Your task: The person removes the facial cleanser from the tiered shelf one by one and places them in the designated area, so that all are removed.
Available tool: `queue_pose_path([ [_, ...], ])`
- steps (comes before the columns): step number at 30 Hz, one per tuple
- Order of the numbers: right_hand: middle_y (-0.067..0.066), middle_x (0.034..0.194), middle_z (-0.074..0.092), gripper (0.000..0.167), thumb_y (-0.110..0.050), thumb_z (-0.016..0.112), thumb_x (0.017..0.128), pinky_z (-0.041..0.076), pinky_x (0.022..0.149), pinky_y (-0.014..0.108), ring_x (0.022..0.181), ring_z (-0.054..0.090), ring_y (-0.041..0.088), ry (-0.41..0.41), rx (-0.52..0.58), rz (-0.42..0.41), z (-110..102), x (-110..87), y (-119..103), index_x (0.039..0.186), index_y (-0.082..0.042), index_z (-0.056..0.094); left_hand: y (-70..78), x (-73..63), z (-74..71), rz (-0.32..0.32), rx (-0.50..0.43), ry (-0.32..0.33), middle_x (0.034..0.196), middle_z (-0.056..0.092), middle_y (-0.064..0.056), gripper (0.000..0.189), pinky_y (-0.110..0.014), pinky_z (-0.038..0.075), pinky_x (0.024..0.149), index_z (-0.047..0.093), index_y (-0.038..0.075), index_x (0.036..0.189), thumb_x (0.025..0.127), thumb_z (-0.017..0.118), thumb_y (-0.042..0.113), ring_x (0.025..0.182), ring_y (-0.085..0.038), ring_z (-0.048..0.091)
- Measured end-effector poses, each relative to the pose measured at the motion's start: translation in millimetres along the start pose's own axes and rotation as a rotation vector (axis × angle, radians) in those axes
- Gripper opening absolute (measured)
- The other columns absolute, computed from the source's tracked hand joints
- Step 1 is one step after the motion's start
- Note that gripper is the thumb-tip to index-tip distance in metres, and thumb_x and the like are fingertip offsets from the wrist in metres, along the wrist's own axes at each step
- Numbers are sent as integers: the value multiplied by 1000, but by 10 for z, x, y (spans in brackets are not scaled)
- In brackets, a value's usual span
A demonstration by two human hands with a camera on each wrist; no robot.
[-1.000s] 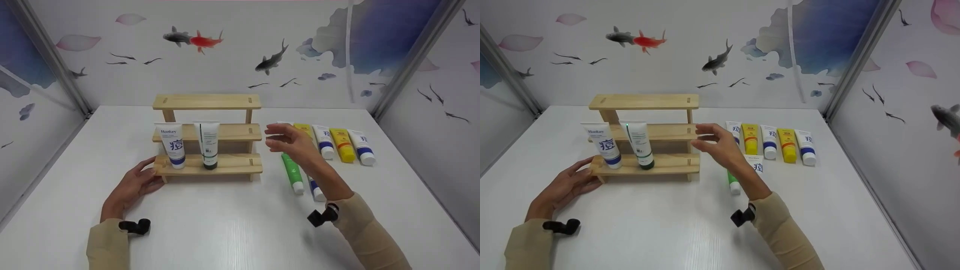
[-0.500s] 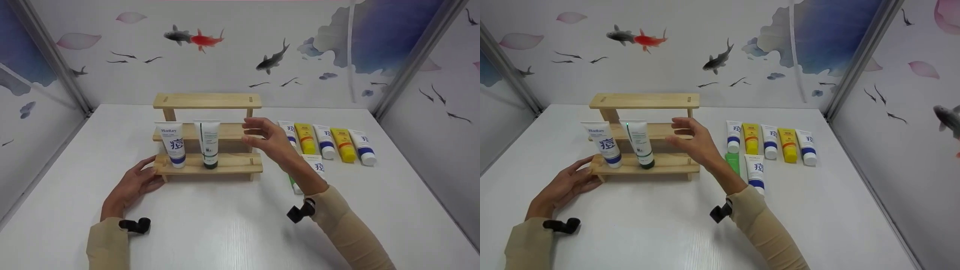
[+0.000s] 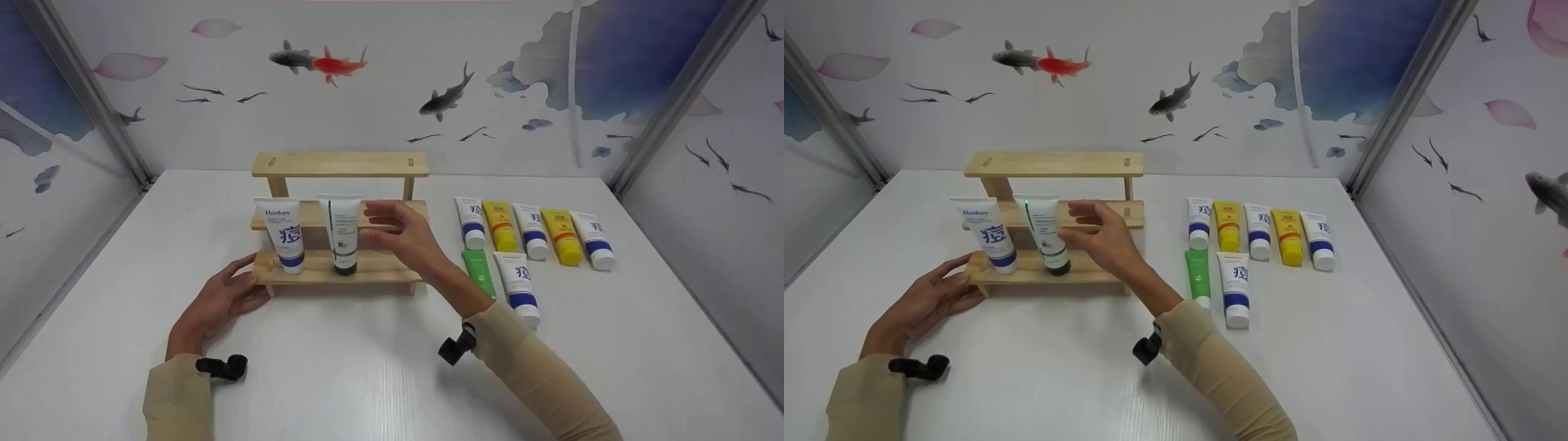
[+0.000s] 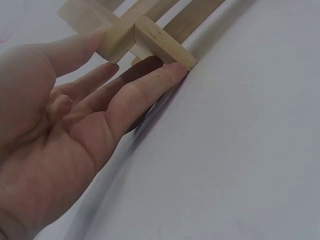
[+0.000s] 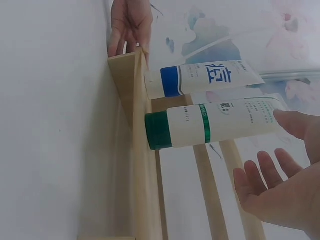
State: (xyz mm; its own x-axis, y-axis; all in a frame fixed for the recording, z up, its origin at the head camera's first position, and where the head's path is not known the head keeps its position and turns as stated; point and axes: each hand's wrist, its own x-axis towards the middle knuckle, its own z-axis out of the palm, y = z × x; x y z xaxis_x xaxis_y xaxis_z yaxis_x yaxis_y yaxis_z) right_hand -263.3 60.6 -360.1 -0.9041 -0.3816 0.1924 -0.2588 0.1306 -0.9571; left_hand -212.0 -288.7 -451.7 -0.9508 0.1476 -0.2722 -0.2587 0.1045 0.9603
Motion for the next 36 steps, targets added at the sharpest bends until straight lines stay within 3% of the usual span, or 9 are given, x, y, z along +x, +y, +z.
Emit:
queue_pose_path([
  [4, 11, 135, 62, 49, -15, 77, 89, 56, 104, 39, 125, 62, 27, 20, 28, 13, 108, 30, 77, 134, -10, 59, -5, 6, 2, 7, -2, 4, 165, 25, -21, 66, -31, 52, 107, 11, 21, 163, 108, 46, 31, 145, -38, 40],
  [17, 11, 132, 64, 50, -16, 78, 88, 52, 108, 39, 123, 61, 23, 57, 81, 14, 347, 79, 237, 133, -8, 57, -17, 12, -11, 1, -23, -6, 165, 23, -20, 65, -31, 52, 107, 12, 23, 163, 108, 45, 30, 146, -36, 40],
  [25, 11, 130, 65, 46, -14, 77, 88, 53, 106, 38, 119, 63, 23, 82, 98, -1, 414, 94, 237, 130, -7, 59, -20, 14, -11, 2, -23, -8, 165, 23, -20, 62, -31, 51, 108, 11, 23, 163, 109, 42, 25, 147, -37, 38],
  [32, 14, 128, 66, 43, -12, 76, 89, 54, 105, 38, 118, 63, 24, 76, 118, -26, 424, 75, 247, 128, -6, 58, -35, 30, -15, 13, -26, -1, 164, 26, -21, 71, -30, 53, 105, 13, 20, 163, 105, 52, 33, 137, -27, 51],
  [36, 13, 127, 66, 43, -13, 76, 89, 55, 104, 39, 117, 64, 24, 81, 113, -18, 385, 62, 239, 128, -6, 59, -21, 26, -25, 13, -23, -4, 164, 25, -21, 73, -31, 53, 106, 12, 21, 163, 104, 53, 35, 139, -29, 50],
])
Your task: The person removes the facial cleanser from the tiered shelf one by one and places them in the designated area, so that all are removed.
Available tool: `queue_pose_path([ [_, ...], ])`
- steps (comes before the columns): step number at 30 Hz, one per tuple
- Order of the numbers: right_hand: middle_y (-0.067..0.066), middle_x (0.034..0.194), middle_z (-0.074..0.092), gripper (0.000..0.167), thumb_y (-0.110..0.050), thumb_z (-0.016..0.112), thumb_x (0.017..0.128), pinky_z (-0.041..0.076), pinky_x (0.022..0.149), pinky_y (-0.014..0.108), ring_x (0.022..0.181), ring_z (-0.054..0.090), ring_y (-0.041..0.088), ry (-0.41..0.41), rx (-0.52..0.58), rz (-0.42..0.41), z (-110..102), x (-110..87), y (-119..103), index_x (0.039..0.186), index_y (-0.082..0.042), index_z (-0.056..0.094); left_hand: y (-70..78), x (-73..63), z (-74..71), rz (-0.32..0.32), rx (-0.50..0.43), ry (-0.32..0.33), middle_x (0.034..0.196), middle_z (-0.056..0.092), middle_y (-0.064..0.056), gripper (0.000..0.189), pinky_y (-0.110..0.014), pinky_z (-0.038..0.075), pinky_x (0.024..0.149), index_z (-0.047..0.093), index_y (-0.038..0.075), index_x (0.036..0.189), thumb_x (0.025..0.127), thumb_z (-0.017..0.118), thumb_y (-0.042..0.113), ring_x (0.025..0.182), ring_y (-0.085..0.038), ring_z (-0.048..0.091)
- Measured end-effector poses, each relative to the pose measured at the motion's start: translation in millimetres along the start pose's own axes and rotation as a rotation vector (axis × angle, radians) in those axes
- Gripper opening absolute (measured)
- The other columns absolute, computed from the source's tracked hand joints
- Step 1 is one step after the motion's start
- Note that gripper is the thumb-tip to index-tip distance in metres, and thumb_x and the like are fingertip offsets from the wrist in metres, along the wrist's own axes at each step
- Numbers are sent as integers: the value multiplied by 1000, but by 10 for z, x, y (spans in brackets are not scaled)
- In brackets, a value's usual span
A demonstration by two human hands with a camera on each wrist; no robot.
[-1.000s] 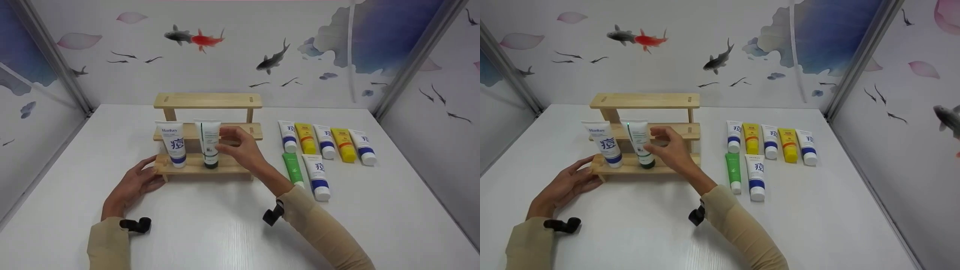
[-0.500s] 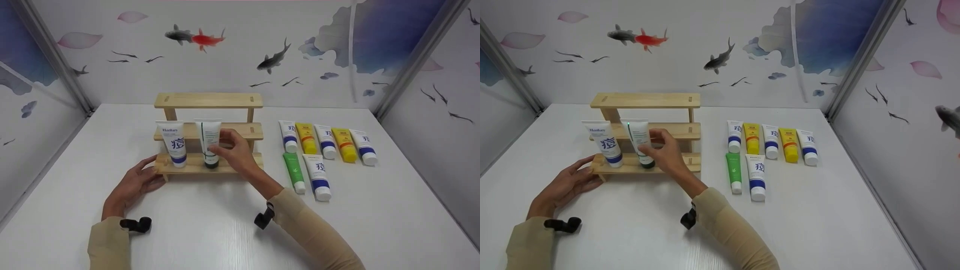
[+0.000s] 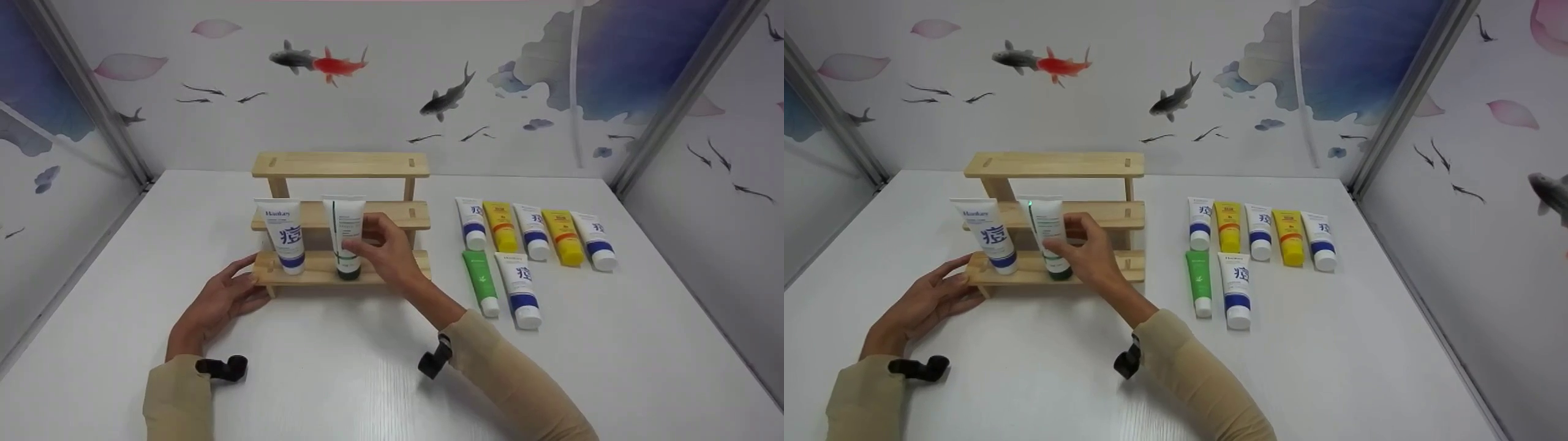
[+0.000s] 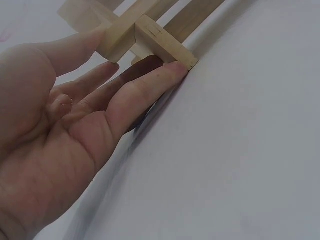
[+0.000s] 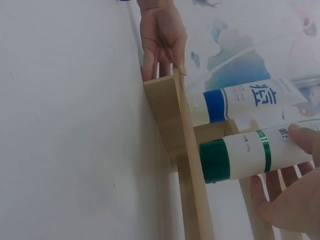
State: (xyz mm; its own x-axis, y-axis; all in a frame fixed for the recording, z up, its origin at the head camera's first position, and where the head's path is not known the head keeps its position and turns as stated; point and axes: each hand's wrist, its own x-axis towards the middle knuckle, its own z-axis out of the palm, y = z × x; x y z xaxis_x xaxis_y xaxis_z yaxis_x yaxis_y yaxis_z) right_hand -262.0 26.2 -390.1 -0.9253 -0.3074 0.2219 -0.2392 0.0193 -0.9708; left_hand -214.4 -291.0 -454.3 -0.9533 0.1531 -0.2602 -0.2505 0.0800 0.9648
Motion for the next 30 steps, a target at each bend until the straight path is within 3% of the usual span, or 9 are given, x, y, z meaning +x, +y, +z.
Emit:
queue_pose_path([
  [5, 10, 130, 65, 43, -16, 75, 90, 54, 106, 40, 118, 64, 24, 27, 20, 13, -94, -17, -70, 129, -9, 59, 34, -20, 0, -3, 13, 2, 165, 25, -21, 71, -30, 52, 106, 11, 23, 163, 105, 51, 36, 144, -35, 43],
  [12, 7, 129, 65, 44, -20, 76, 89, 56, 104, 39, 115, 64, 23, 68, 37, 23, -287, -87, -176, 129, -13, 59, 9, -17, -3, -9, 12, -4, 164, 26, -20, 70, -30, 53, 106, 13, 24, 163, 105, 50, 37, 138, -26, 51],
  [21, 6, 126, 68, 48, -26, 77, 89, 56, 102, 38, 109, 66, 24, 117, -7, -29, -532, -223, -356, 133, -16, 59, 10, -1, 5, -22, 14, -1, 165, 24, -20, 74, -29, 53, 105, 11, 24, 163, 104, 53, 40, 145, -36, 41],
  [30, 1, 124, 69, 58, -40, 82, 82, 60, 96, 36, 105, 68, 29, 180, -18, -45, -785, -349, -490, 133, -24, 59, 9, -11, 1, -17, 21, -8, 165, 24, -22, 77, -29, 52, 106, 9, 23, 163, 103, 54, 40, 144, -33, 44],
])
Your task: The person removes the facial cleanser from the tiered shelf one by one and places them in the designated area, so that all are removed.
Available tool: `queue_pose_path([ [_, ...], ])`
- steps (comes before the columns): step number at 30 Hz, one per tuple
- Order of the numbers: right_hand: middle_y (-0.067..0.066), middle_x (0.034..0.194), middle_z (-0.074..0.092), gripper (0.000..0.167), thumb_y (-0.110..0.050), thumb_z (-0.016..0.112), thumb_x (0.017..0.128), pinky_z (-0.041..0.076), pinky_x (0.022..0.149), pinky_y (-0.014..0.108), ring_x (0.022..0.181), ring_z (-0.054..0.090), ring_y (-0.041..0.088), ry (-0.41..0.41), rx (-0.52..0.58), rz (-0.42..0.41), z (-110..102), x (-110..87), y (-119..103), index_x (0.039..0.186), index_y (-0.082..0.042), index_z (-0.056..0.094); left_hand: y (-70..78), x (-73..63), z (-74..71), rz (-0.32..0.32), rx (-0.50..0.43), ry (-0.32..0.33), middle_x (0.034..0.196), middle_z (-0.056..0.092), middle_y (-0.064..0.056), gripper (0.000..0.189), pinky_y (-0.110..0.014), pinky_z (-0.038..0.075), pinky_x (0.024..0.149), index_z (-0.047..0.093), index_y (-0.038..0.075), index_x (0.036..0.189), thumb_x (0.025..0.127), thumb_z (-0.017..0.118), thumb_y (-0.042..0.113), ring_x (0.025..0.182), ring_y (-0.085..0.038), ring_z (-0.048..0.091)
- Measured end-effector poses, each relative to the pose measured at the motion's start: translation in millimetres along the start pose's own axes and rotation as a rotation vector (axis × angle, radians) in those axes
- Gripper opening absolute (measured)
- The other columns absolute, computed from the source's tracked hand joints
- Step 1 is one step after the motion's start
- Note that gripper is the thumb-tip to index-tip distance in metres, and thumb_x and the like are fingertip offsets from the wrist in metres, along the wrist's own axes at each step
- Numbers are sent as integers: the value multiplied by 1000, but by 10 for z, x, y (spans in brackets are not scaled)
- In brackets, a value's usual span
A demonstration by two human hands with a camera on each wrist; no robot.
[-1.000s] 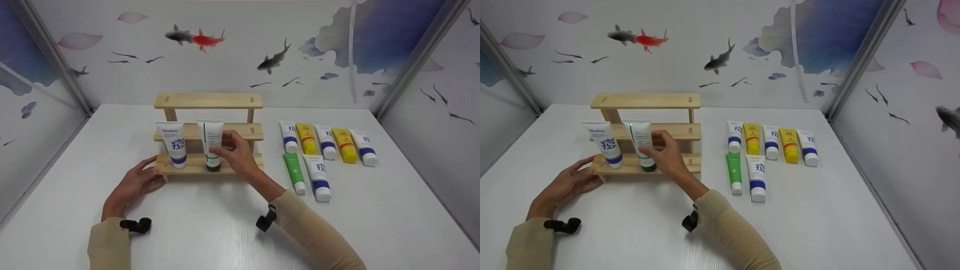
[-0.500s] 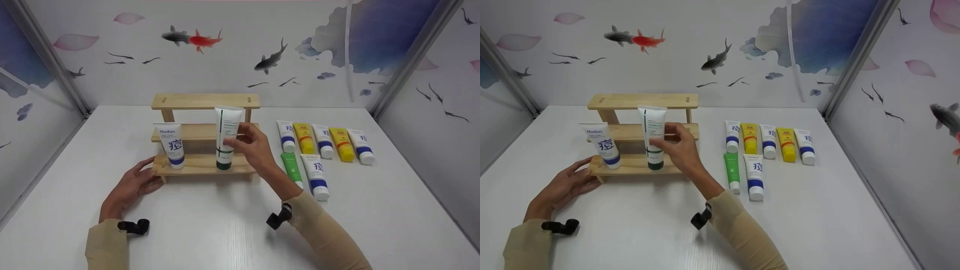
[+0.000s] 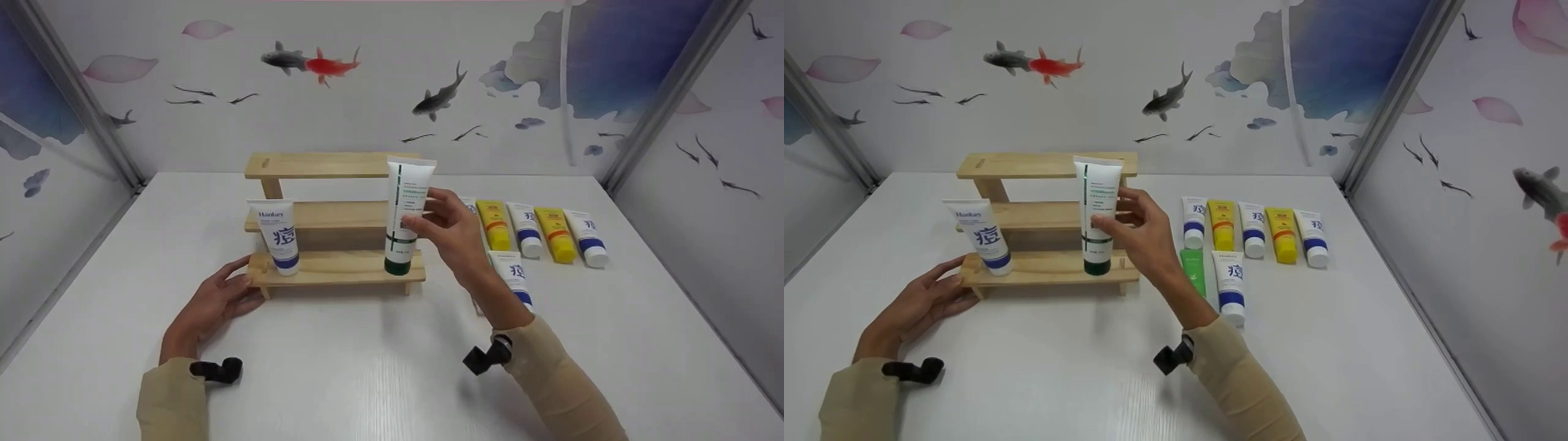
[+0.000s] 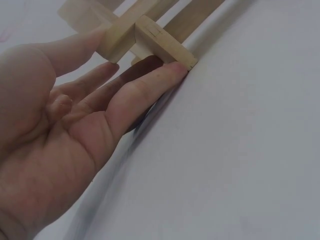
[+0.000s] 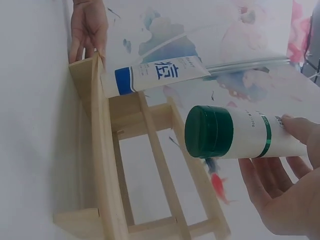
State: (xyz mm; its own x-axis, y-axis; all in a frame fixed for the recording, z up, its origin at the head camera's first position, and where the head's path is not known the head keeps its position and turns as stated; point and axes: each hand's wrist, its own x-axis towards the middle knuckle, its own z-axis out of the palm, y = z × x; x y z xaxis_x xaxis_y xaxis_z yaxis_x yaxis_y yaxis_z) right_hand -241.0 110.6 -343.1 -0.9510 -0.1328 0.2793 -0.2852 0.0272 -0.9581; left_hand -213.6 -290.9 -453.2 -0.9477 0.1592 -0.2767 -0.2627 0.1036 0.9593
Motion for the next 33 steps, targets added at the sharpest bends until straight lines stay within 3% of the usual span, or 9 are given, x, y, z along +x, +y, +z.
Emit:
queue_pose_path([
  [10, 1, 127, 68, 62, -40, 80, 84, 60, 97, 36, 108, 66, 26, 77, -62, 25, -380, -125, -86, 137, -22, 53, -14, -28, 18, -14, 2, 18, 164, 26, -22, 72, -30, 52, 106, 10, 24, 163, 105, 51, 37, 142, -33, 46],
  [21, 9, 137, 62, 68, -42, 77, 87, 60, 94, 27, 117, 66, 23, 153, -154, 92, -1033, -252, -36, 143, -17, 45, -4, -1, 22, -9, -5, 21, 165, 26, -20, 73, -29, 53, 104, 11, 23, 163, 104, 53, 38, 143, -35, 45],
  [29, 17, 144, 54, 68, -40, 70, 93, 60, 88, 22, 110, 66, 13, 176, -202, 130, -1469, -302, 48, 149, -18, 38, 1, -6, 17, -7, -17, 21, 166, 23, -20, 70, -30, 53, 105, 11, 24, 163, 106, 50, 33, 145, -36, 42],
  [33, 20, 151, 47, 66, -39, 68, 95, 60, 87, 18, 108, 65, 9, 164, -177, 169, -1653, -328, 116, 150, -19, 37, -1, -4, 12, -7, -24, 15, 166, 23, -20, 69, -30, 53, 105, 10, 24, 163, 106, 49, 33, 140, -30, 49],
])
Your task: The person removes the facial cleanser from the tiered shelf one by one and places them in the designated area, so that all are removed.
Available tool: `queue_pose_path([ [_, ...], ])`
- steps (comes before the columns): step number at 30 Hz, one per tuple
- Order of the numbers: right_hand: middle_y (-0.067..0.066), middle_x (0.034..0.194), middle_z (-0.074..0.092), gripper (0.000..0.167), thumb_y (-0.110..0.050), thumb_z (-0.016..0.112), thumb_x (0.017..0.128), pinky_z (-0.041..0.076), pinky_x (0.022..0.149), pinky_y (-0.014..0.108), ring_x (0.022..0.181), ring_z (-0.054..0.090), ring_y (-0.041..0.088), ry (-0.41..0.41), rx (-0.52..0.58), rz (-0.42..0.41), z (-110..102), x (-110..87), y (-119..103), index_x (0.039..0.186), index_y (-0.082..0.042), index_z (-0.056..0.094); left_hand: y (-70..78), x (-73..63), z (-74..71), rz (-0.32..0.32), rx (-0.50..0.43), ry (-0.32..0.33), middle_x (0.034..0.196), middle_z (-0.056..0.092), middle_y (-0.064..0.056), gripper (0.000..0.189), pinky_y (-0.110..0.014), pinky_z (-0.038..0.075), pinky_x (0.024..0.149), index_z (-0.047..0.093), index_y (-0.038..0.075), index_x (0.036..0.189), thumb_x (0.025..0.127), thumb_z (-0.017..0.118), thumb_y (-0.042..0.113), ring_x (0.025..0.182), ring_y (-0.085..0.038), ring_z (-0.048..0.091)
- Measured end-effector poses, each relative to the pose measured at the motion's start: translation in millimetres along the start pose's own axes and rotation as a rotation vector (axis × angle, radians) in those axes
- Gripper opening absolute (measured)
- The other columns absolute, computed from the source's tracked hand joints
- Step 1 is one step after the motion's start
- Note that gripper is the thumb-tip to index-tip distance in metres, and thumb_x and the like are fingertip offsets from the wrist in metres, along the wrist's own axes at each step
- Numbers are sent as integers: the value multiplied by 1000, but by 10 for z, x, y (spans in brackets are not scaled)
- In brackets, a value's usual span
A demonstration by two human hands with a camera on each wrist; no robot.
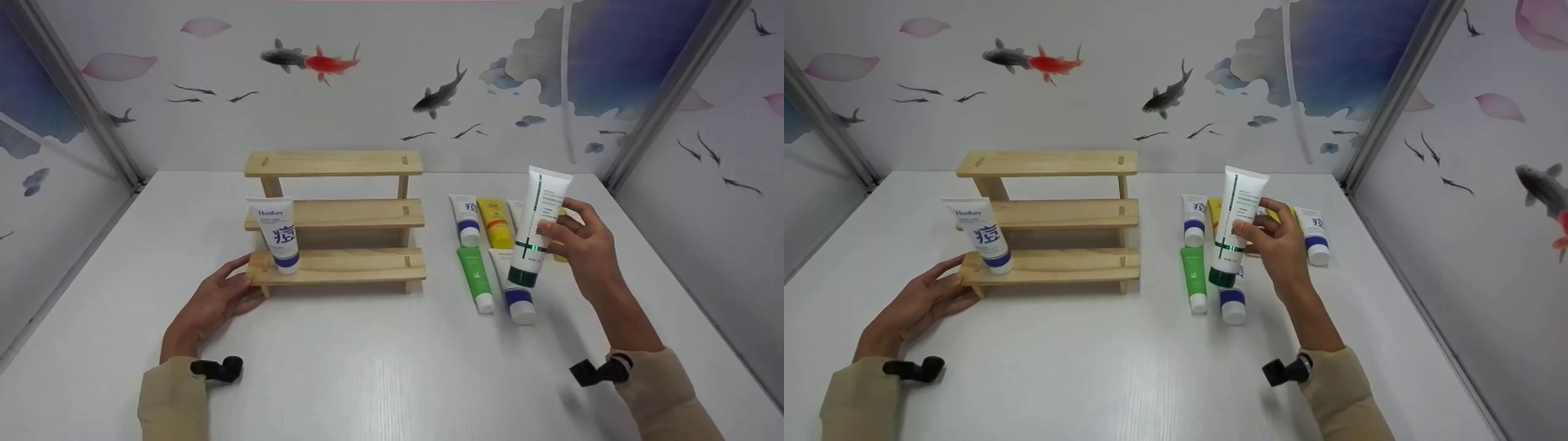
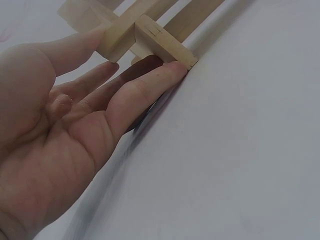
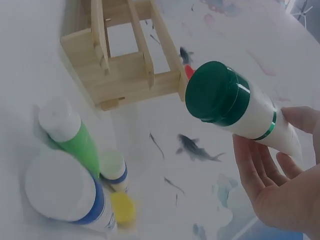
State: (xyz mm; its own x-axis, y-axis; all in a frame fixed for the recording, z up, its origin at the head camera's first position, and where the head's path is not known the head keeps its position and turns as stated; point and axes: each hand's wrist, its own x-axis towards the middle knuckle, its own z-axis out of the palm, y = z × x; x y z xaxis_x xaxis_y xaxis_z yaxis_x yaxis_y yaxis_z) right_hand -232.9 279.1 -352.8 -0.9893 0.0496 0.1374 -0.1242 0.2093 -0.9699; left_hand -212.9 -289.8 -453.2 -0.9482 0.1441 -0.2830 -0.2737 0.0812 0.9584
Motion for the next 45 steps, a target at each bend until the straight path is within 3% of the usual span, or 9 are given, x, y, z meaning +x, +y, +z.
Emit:
queue_pose_path([
  [4, 16, 150, 49, 65, -37, 67, 96, 60, 87, 18, 109, 65, 8, -39, 54, 27, -154, 8, 109, 150, -20, 35, 6, 2, 1, -4, -7, -2, 165, 24, -21, 68, -30, 53, 105, 11, 24, 163, 107, 49, 32, 137, -25, 53],
  [9, 4, 137, 54, 70, -37, 67, 96, 60, 85, 19, 104, 66, 6, -64, 35, 65, -313, 28, 272, 153, -16, 30, 7, -6, 9, -14, -8, 7, 165, 24, -20, 68, -30, 53, 105, 11, 24, 163, 106, 49, 32, 143, -33, 45],
  [15, 25, 156, 37, 86, -42, 62, 99, 60, 83, 22, 100, 64, 4, -151, -148, 138, -473, 81, 469, 161, -16, 9, -7, 9, -4, -24, 6, 7, 166, 23, -18, 72, -29, 53, 105, 10, 25, 163, 105, 51, 36, 146, -36, 40],
  [21, 25, 160, 33, 96, -46, 64, 96, 60, 84, 24, 102, 62, 10, -221, -243, 223, -531, 122, 591, 162, -23, -3, 9, 2, -10, -4, 1, 1, 166, 21, -21, 74, -30, 53, 105, 9, 24, 163, 104, 53, 36, 146, -37, 40],
  [30, 30, 161, 26, 102, -51, 69, 91, 60, 87, 27, 114, 62, 30, -291, -338, 327, -609, 135, 770, 162, -30, -2, -4, 4, -12, -4, 10, -6, 165, 23, -22, 75, -30, 53, 105, 9, 24, 163, 104, 53, 37, 136, -25, 53],
  [36, 33, 158, 26, 105, -55, 68, 90, 59, 91, 31, 107, 65, 27, -336, -421, 398, -605, 129, 867, 162, -25, -2, -6, -2, -4, 3, 4, -8, 165, 23, -22, 73, -30, 52, 106, 9, 23, 163, 105, 51, 36, 137, -25, 52],
  [45, 33, 157, 27, 111, -60, 68, 87, 57, 97, 37, 110, 62, 29, -354, -448, 467, -583, 151, 914, 162, -20, -4, 1, -11, 8, -3, 11, 0, 165, 24, -22, 70, -30, 52, 106, 10, 24, 163, 106, 49, 35, 142, -33, 47],
])
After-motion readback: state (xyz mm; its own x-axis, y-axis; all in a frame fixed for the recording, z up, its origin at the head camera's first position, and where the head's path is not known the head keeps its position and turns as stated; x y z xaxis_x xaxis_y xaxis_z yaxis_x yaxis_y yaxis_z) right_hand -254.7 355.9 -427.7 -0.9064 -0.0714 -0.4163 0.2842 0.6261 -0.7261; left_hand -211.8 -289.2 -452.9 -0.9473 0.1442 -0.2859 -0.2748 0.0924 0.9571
